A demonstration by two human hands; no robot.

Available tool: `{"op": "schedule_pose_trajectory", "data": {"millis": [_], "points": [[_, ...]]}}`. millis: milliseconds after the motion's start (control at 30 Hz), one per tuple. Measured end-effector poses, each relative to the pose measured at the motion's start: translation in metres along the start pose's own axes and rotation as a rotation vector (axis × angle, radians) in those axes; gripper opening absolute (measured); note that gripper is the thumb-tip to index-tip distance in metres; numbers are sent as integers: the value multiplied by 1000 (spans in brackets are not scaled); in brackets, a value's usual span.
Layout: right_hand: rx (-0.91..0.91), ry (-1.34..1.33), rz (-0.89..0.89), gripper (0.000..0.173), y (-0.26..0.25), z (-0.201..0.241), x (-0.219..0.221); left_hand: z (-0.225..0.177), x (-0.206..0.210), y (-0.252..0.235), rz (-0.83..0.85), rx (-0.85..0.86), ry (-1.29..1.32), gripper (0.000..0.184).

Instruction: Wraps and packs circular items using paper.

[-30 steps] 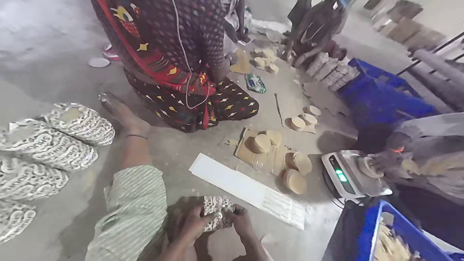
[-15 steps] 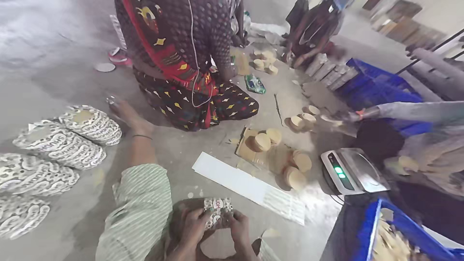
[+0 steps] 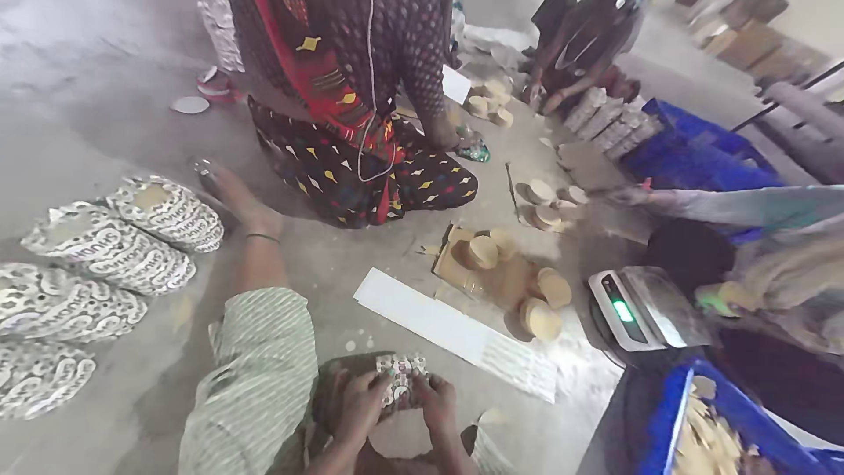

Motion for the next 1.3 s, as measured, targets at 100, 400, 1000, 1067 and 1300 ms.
{"op": "schedule_pose_trajectory", "data": {"millis": [100, 400, 1000, 1067, 1300], "points": [[36, 51, -25, 29, -4, 5, 0, -2, 4, -5, -36, -34, 56, 36], [49, 48, -9, 20, 0, 7, 0, -5, 1, 0, -10, -26, -25, 30], [-23, 21, -69, 25, 23, -36, 14, -28, 4, 1, 35, 164, -563, 43], [-129, 121, -65, 25, 32, -40, 12, -54, 10, 4, 155, 117, -893, 55], [-169, 148, 52, 33, 50, -39, -2, -72, 40, 7, 279, 73, -1331, 59]]}}
Point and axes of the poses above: each hand's wrist, its own y-axis away from the middle knuckle, its own x-axis out of the palm, z = x × y, the point moved 2 cm from there along -y, towards the middle knuckle, and after that the axes turned 5 degrees about -y, right-handed, at the moved point
